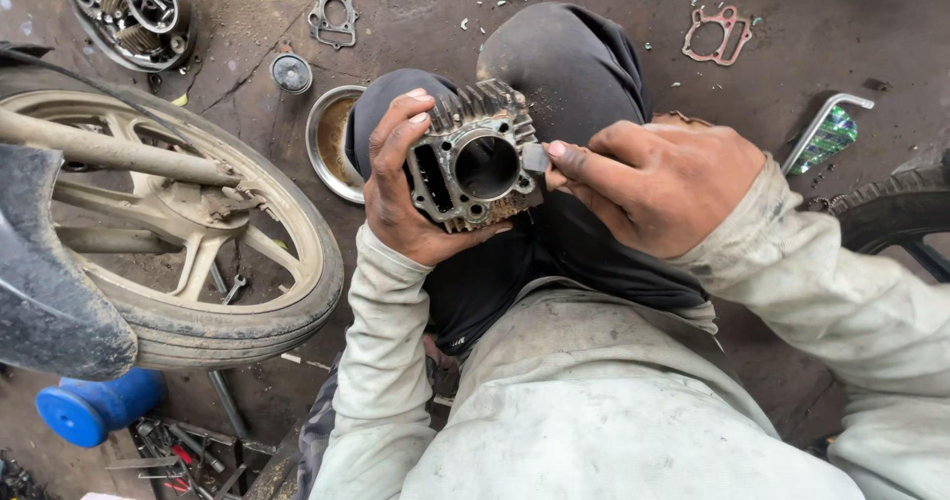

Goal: The person sits on the workshop floor with a motorcycle engine cylinder on their lap. They scrape old gasket material and dirt from the cylinder's mating surfaces with a small scraper, wipe the part with a rag, and turn the cylinder to clean different sides.

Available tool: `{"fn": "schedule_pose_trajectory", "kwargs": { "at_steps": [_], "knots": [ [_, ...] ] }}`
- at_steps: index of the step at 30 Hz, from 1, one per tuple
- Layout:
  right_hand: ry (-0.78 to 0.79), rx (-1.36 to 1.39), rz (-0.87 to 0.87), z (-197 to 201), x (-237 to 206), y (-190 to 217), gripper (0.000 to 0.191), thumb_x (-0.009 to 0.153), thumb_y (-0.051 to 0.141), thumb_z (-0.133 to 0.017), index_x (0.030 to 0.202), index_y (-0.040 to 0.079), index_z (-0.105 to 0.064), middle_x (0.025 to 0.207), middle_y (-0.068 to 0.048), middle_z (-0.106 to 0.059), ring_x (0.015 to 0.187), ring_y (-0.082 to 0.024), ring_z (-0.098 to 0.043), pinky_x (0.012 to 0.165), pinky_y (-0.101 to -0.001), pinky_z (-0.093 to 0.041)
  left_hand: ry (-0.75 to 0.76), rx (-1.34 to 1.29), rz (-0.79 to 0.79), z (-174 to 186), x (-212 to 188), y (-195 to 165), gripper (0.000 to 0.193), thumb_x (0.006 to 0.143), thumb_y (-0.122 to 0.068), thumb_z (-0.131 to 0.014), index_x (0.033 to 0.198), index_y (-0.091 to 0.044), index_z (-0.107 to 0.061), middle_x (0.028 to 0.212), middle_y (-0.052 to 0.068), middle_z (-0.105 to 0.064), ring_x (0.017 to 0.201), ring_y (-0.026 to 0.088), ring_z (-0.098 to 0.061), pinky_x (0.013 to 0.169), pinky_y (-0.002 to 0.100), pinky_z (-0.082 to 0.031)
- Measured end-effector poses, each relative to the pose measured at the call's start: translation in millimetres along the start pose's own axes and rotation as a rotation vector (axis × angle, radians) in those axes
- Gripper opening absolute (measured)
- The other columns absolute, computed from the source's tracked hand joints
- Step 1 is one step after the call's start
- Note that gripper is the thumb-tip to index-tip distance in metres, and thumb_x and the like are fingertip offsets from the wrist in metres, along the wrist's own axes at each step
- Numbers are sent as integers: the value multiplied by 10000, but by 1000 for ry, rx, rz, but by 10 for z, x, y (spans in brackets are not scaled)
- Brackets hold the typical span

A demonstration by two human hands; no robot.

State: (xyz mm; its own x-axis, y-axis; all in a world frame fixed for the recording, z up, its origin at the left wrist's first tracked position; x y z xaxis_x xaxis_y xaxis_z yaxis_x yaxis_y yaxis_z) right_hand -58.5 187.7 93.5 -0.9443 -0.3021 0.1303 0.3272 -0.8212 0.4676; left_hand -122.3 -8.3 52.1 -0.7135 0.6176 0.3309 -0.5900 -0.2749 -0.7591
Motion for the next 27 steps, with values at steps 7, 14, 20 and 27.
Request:
{"fn": "schedule_pose_trajectory", "kwargs": {
  "at_steps": [7,14,20,27],
  "knots": [
    [49,-20,126,36,114,-34,292,922,266,-760,1186,142,-754,810,-21,-665,612,-235,-642,548,-388,-515,21,-27,3,-13,44,16,1177,642,-376,-1070,1500,-137,-301,1550,145,-415,1433,340,-463,1243,454,-422],
    [149,-102,210,0,233,-55,303,924,306,-714,1188,161,-742,770,-21,-649,633,-215,-670,475,-370,-510,50,-98,-1,2,44,129,1165,672,-343,-1076,1516,-137,-299,1566,125,-400,1462,320,-432,1267,445,-397],
    [312,-276,436,-55,414,-140,320,890,327,-682,1193,232,-724,811,19,-649,664,-155,-697,443,-332,-522,123,-162,-13,-8,73,211,1165,682,-311,-1069,1531,-135,-290,1579,120,-397,1504,328,-376,1299,460,-322],
    [437,-343,600,-261,622,-291,432,806,334,-683,1235,278,-698,918,11,-660,751,-168,-725,524,-311,-564,155,-212,7,-15,113,254,1150,695,-298,-1061,1542,-143,-297,1537,106,-395,1520,318,-360,1307,455,-321]
  ]
}}
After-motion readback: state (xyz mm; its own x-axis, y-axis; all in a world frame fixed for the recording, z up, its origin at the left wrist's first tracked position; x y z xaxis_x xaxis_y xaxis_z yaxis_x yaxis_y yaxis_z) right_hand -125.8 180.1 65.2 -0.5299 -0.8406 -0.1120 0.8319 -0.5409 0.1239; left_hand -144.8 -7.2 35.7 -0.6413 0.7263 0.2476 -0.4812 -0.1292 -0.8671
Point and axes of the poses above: each hand's wrist, its own x-axis towards the middle knuckle, its own z-axis out of the back of the hand, y = z × x, the point moved 8 cm from there along x, towards the middle knuckle
